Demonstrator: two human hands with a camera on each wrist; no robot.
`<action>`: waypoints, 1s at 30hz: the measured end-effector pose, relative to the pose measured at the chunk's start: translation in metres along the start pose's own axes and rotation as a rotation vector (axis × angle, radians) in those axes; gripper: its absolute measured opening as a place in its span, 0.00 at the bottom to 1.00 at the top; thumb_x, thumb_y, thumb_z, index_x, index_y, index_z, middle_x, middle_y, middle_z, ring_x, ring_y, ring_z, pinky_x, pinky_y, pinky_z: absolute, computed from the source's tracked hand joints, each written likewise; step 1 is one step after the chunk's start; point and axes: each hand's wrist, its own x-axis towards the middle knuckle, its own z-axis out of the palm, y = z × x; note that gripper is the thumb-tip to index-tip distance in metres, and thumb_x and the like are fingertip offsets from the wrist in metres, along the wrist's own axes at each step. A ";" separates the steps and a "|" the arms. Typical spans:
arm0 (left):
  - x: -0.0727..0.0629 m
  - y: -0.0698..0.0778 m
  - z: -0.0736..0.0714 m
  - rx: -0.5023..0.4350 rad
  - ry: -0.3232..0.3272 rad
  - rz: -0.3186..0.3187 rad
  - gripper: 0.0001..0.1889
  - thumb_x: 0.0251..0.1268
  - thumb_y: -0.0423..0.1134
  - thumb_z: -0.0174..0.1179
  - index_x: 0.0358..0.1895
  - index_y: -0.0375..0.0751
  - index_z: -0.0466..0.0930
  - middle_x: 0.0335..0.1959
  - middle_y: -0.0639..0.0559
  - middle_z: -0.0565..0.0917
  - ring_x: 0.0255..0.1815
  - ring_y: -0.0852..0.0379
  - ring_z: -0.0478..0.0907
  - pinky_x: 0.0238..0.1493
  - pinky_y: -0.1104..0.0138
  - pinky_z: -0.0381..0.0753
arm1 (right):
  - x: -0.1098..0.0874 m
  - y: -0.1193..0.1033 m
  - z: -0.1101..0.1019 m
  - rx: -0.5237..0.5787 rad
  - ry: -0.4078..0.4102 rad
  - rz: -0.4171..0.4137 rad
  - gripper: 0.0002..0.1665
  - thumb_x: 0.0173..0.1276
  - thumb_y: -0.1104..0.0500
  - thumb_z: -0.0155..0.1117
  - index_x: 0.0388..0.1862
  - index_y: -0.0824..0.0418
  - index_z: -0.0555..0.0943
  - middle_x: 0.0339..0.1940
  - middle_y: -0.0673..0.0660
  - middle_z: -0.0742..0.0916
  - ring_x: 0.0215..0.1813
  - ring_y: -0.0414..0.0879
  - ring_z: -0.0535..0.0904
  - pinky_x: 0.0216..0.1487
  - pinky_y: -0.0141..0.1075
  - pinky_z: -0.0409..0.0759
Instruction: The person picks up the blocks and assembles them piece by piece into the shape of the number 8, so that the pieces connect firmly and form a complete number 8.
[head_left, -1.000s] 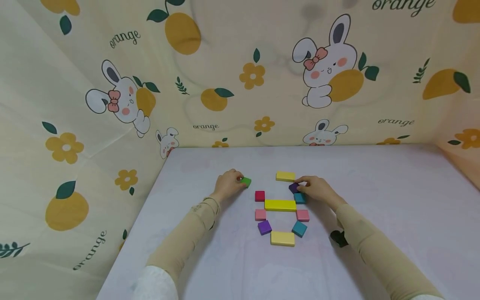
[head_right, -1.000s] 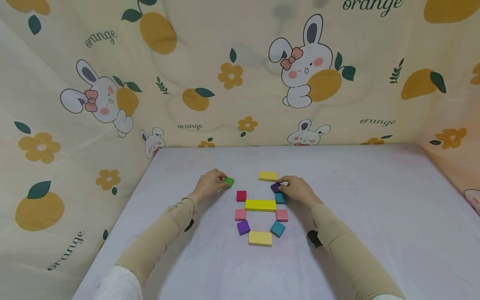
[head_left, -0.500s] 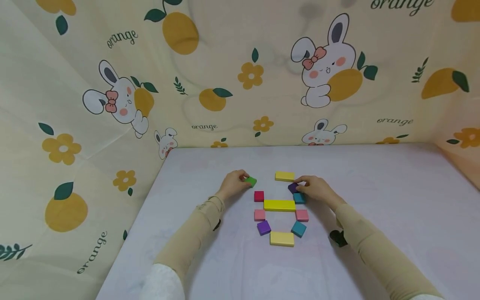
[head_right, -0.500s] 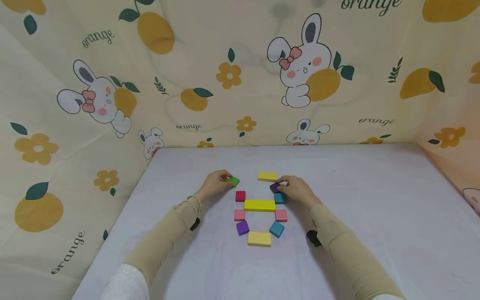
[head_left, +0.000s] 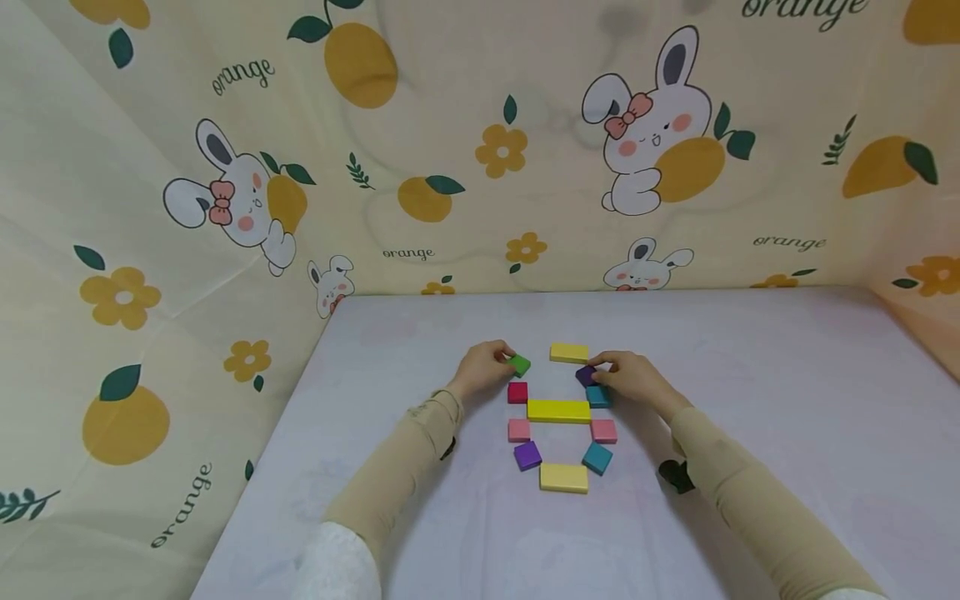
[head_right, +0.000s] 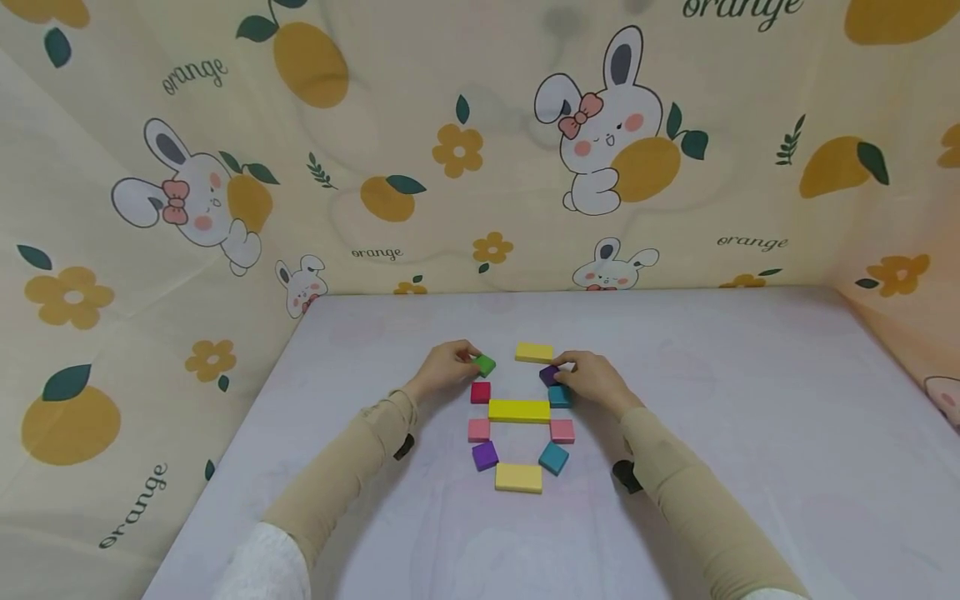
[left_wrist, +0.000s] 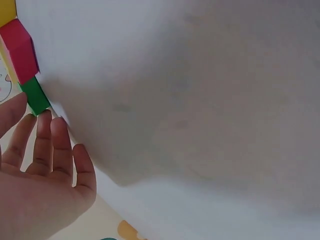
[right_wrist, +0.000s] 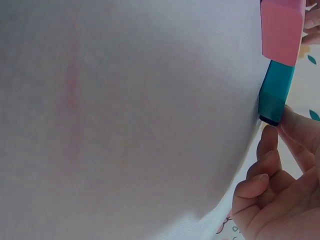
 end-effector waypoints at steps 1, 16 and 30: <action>0.000 0.001 0.001 0.004 -0.003 0.000 0.13 0.56 0.38 0.61 0.45 0.41 0.81 0.33 0.47 0.81 0.33 0.56 0.70 0.35 0.70 0.68 | 0.000 0.000 0.000 0.001 0.001 -0.001 0.22 0.70 0.52 0.54 0.60 0.58 0.74 0.50 0.67 0.80 0.42 0.54 0.72 0.39 0.37 0.71; -0.002 0.001 0.002 -0.082 -0.044 0.009 0.15 0.56 0.39 0.63 0.48 0.42 0.81 0.36 0.46 0.82 0.32 0.58 0.73 0.33 0.73 0.70 | -0.001 -0.004 0.000 0.007 0.007 0.014 0.22 0.69 0.53 0.54 0.60 0.58 0.74 0.51 0.67 0.79 0.43 0.54 0.72 0.40 0.37 0.72; 0.000 -0.001 0.003 -0.069 -0.094 0.005 0.16 0.57 0.40 0.63 0.50 0.46 0.82 0.37 0.49 0.82 0.35 0.58 0.72 0.34 0.73 0.70 | -0.003 -0.004 0.001 0.008 0.020 -0.002 0.21 0.69 0.54 0.54 0.59 0.59 0.74 0.51 0.68 0.80 0.42 0.54 0.73 0.41 0.39 0.73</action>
